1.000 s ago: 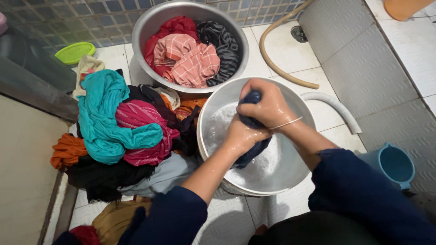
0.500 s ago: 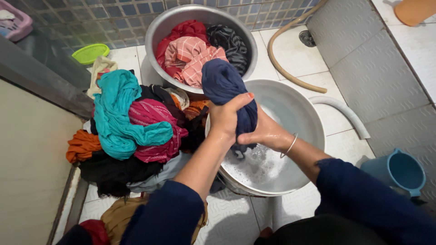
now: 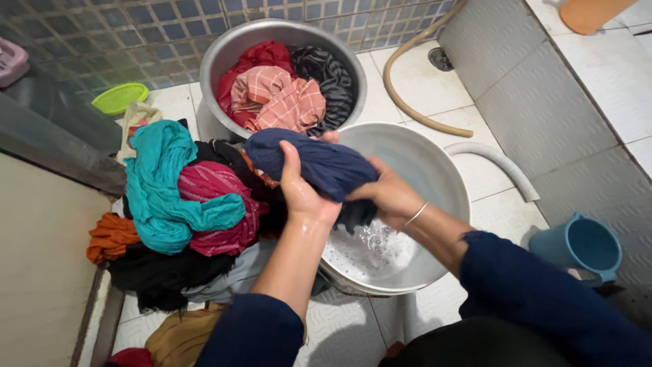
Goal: The person hand-washes multiple garments in a bucket of soapy water. They pick up each item, submerge and agitate it, then wring it out and place it into a second bucket. The process is repeated for several different colored clothes.
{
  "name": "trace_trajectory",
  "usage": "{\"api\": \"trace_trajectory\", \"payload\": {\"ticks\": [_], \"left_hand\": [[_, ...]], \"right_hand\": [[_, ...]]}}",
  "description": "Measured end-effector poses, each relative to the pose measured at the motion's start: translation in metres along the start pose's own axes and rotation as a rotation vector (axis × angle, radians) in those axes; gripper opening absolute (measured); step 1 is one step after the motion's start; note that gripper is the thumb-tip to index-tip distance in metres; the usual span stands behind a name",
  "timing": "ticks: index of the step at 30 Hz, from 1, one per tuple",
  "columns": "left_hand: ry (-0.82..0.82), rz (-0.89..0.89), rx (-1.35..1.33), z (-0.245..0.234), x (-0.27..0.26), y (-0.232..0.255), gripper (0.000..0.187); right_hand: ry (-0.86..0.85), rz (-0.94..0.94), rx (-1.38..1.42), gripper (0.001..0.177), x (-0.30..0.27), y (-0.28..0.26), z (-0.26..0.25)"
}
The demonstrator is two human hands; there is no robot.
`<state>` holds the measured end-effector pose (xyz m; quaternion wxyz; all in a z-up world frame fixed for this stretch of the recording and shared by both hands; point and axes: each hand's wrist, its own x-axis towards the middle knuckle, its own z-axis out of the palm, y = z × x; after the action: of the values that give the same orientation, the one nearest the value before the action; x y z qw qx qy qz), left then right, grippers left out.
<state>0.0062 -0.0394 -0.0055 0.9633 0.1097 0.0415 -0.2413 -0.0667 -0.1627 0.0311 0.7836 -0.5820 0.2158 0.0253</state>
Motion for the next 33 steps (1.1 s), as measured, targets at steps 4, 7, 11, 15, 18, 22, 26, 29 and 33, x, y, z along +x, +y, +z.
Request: {"api": "trace_trajectory", "payload": {"ticks": [4, 7, 11, 15, 18, 22, 26, 29, 33], "left_hand": [[0.149, -0.027, 0.165, 0.01, -0.009, -0.004, 0.072], [0.334, -0.236, 0.116, 0.022, -0.013, -0.011, 0.075], [0.137, -0.214, -0.057, 0.03, -0.009, -0.008, 0.062], [0.139, -0.119, -0.007, 0.027, 0.0, -0.003, 0.048], [0.171, 0.046, 0.081, 0.023, 0.001, -0.004, 0.04], [0.184, 0.302, 0.317, 0.028, -0.009, -0.023, 0.041], [0.123, 0.334, 0.356, 0.031, -0.022, -0.044, 0.04], [0.101, 0.354, 0.371, 0.032, -0.025, -0.05, 0.033], [0.085, 0.402, 0.404, 0.035, -0.025, -0.054, 0.03]], "right_hand": [[0.175, -0.272, -0.089, 0.065, 0.0, -0.03, -0.007], [0.13, -0.397, -0.008, 0.067, -0.011, -0.037, -0.007], [0.011, -0.334, 0.215, 0.072, -0.017, -0.029, 0.0], [-0.038, -0.259, 0.175, 0.081, -0.021, -0.023, -0.003], [-0.059, -0.21, 0.248, 0.077, -0.027, -0.014, 0.0], [0.014, -0.078, 0.533, 0.057, -0.021, -0.01, 0.009], [0.095, 0.003, 0.586, 0.056, -0.014, -0.01, 0.007], [0.047, -0.103, 0.612, 0.045, -0.011, -0.001, 0.005], [0.109, -0.054, 0.641, 0.041, -0.007, 0.01, 0.001]]}}
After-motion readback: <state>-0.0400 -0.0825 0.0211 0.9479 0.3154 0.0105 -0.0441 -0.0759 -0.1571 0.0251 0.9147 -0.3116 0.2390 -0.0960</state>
